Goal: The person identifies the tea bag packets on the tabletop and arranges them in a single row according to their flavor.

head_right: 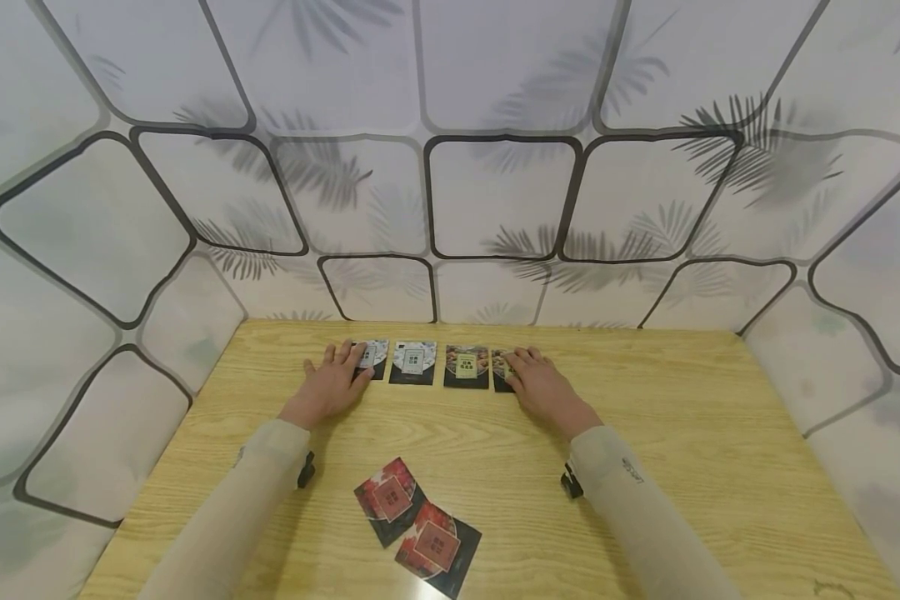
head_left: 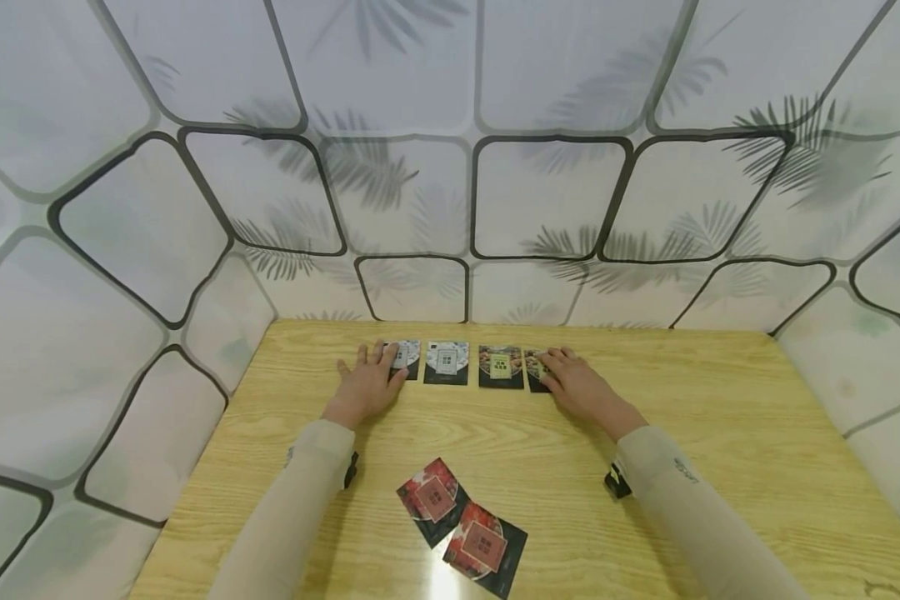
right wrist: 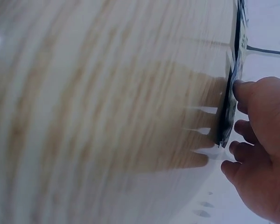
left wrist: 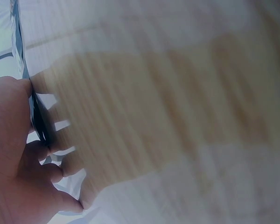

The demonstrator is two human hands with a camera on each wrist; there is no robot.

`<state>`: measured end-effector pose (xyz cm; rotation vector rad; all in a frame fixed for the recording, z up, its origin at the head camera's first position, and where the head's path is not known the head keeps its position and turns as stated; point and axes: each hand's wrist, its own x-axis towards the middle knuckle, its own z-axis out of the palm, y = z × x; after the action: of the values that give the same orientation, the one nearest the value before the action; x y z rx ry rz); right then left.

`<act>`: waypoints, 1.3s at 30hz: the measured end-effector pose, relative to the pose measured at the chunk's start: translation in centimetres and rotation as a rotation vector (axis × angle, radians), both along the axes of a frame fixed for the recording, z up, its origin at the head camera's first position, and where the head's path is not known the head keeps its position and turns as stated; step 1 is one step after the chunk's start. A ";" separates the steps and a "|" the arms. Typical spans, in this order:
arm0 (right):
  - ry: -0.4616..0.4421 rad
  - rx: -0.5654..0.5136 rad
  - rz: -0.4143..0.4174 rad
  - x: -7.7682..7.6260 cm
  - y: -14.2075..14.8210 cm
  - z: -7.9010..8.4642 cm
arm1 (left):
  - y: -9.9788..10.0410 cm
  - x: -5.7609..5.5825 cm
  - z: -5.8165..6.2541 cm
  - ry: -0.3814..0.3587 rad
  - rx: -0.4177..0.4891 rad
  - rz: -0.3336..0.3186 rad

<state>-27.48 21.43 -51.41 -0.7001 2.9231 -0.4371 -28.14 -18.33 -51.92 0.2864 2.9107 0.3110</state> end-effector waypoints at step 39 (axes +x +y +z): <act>0.032 -0.016 0.360 10.9 -9.1 1.8 | 0.1 0.3 0.6 -0.005 -0.007 -0.003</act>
<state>-16.62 12.33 -49.64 -1.2147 2.7363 -0.4117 -27.88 -18.24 -51.28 0.2890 2.9059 0.3012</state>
